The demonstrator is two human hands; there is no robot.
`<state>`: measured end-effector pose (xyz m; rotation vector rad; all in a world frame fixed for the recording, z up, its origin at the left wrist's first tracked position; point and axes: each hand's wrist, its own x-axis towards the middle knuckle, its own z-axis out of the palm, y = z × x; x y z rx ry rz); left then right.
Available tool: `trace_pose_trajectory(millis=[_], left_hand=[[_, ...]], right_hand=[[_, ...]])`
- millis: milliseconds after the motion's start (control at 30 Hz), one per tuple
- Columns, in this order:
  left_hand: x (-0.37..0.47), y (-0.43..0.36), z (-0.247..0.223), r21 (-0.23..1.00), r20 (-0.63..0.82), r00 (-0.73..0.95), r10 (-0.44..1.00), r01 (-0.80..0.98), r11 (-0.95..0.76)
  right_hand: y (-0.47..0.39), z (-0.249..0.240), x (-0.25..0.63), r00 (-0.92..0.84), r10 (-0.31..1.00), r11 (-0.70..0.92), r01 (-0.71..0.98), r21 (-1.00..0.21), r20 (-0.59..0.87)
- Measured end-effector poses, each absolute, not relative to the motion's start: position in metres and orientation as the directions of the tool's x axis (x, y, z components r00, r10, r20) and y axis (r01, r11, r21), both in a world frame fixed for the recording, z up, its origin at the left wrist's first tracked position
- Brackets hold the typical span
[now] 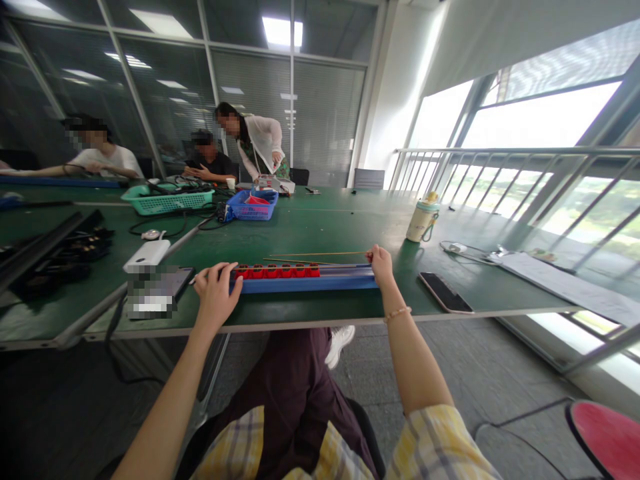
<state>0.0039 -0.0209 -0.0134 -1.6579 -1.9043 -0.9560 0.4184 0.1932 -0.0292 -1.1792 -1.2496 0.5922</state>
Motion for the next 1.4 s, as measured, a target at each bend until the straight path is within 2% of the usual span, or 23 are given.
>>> trace_pose_trajectory(millis=[167,333,467,633,733,900,1100,1233,1400], left_hand=[[0.004,-0.020,-0.014,0.220,0.714,-0.189,0.674,0.975,0.041],[0.005,-0.020,-0.014,0.219,0.717,-0.193,0.670,0.975,0.046],[0.005,-0.021,-0.013,0.216,0.719,-0.192,0.668,0.975,0.047],[0.005,-0.021,-0.014,0.210,0.724,-0.182,0.666,0.977,0.038],[0.005,-0.021,-0.014,0.211,0.723,-0.184,0.666,0.977,0.040],[0.004,-0.021,-0.014,0.207,0.722,-0.184,0.667,0.977,0.045],[0.004,-0.020,-0.015,0.205,0.731,-0.183,0.658,0.978,0.044],[0.004,-0.020,-0.016,0.204,0.730,-0.181,0.659,0.978,0.042],[0.004,-0.021,-0.015,0.216,0.726,-0.187,0.662,0.976,0.039]], right_hand=[[0.191,-0.029,0.420,0.204,0.875,0.328,0.418,-0.847,0.439],[0.183,-0.023,0.416,0.084,0.850,0.343,0.661,-0.667,0.520],[0.178,-0.020,0.410,-0.007,0.845,0.409,0.653,-0.637,0.535],[0.177,-0.024,0.407,-0.024,0.859,0.410,0.632,-0.658,0.512],[0.176,-0.023,0.407,-0.067,0.863,0.412,0.666,-0.622,0.501],[0.168,-0.014,0.404,-0.129,0.900,0.335,0.816,-0.472,0.416],[0.161,-0.003,0.395,-0.099,0.967,0.161,0.952,-0.260,0.236],[0.161,0.002,0.390,-0.077,0.989,0.100,0.978,-0.182,0.128],[0.162,0.004,0.387,-0.038,0.997,0.045,0.992,-0.114,0.065]])
